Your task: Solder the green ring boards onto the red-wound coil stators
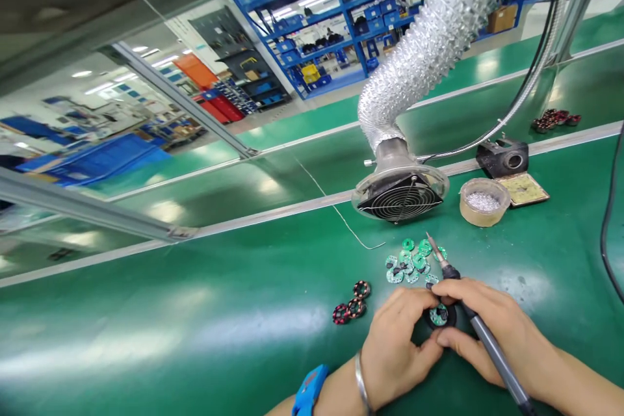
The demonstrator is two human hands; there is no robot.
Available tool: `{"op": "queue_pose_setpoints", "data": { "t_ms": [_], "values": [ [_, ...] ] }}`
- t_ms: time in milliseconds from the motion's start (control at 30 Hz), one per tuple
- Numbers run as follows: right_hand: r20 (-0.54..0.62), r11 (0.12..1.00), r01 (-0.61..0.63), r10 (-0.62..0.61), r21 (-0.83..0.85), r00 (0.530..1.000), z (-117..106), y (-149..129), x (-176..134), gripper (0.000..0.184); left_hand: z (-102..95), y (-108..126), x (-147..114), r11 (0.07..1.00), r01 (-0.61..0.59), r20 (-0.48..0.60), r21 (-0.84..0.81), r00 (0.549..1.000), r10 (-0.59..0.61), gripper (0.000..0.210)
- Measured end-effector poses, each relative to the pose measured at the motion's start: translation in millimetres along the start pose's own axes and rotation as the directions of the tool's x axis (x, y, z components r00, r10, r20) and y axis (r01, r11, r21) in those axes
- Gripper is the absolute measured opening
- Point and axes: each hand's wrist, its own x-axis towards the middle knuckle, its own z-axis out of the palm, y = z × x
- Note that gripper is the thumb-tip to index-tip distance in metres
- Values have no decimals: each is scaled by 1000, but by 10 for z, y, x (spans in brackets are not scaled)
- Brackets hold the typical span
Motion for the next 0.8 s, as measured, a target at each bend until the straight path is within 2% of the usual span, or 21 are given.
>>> {"op": "queue_pose_setpoints", "data": {
  "t_ms": [133,200,267,333,400,467,533,600,667,800],
  "values": [
    [2,1000,-7,7,-24,1000,-43,-35,-11,41,33,-17,-18,1000,22,-18,21,1000,-22,32],
    [-1,999,0,0,-36,1000,-51,-45,-9,38,-51,-5,-29,1000,29,-31,6,999,-29,31],
    [3,999,6,-6,-47,1000,-50,-46,-3,37,-251,12,-29,997,74,-72,12,995,-73,30],
    [5,999,6,-6,-52,1000,-42,-40,6,35,-548,-2,-14,982,182,-146,47,974,-174,28],
    [-9,999,15,-15,-52,1000,-31,-32,15,34,-868,-86,3,947,315,-209,61,932,-296,25],
    [-36,998,31,-33,-49,999,-20,-24,23,33,-1122,-248,-7,898,436,-202,61,886,-417,26],
    [-54,998,44,-47,-50,997,-11,-18,30,33,-1263,-444,-66,847,525,-171,87,845,-507,25],
    [-60,997,45,-49,-55,997,-1,-15,35,33,-1302,-600,-163,816,569,-137,101,820,-556,24],
    [-57,997,40,-44,-61,997,7,-16,40,32,-1286,-658,-271,817,563,-120,122,826,-551,27],
    [-56,997,40,-44,-70,997,15,-23,49,32,-1221,-496,-432,866,380,-148,326,925,-350,40]
  ]
}}
